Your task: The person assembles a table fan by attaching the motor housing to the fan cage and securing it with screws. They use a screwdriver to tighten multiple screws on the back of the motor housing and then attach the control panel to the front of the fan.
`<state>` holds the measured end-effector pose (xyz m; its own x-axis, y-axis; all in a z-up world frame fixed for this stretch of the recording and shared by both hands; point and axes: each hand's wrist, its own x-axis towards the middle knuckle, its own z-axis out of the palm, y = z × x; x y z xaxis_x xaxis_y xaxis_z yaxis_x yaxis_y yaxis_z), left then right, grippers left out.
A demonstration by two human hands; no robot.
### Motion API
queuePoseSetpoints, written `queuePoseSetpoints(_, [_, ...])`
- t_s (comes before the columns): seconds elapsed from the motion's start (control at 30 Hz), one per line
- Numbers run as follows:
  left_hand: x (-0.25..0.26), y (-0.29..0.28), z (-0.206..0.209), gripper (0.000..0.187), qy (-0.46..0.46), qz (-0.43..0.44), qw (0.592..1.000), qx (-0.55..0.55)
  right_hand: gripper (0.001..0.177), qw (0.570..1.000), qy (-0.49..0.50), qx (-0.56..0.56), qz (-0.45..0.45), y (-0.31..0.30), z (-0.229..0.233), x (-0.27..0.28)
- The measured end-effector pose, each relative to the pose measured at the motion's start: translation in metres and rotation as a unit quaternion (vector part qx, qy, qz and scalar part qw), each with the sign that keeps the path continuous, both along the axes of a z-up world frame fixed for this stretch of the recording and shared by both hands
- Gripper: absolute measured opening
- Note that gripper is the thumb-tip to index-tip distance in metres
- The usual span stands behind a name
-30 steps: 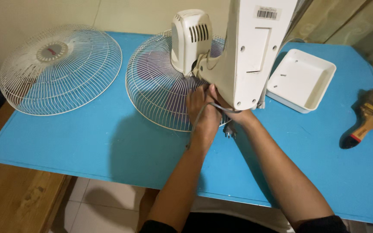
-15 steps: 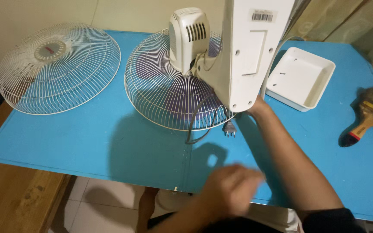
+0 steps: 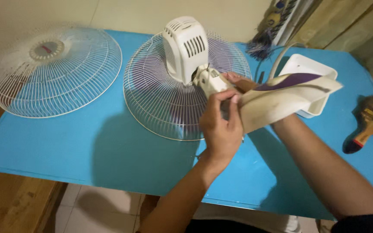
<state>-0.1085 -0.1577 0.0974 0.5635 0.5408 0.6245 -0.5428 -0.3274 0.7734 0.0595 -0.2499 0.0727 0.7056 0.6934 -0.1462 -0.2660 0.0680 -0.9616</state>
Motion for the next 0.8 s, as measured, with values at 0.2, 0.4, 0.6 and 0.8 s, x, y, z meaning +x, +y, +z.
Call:
queuePoseSetpoints(0.2, [0.01,0.032,-0.019,0.012,0.035,-0.131,0.987,-0.088,0.032,0.984,-0.005,-0.151,0.092,0.006,0.046,0.014])
queuePoseSetpoints(0.4, [0.04,0.095,-0.038,0.02,0.112,-0.211,0.913,-0.331,0.038,0.947,-0.085,-0.3,0.073,0.033,0.086,0.002])
queuePoseSetpoints(0.6, [0.063,0.086,-0.063,0.019,0.056,-0.185,0.899,-0.393,0.051,0.888,-0.232,-0.392,0.054,0.048,0.088,-0.01])
queuePoseSetpoints(0.8, [0.062,0.085,-0.071,0.013,0.012,-0.133,0.97,-0.202,0.044,0.917,-0.208,-0.339,0.035,0.041,0.084,-0.013])
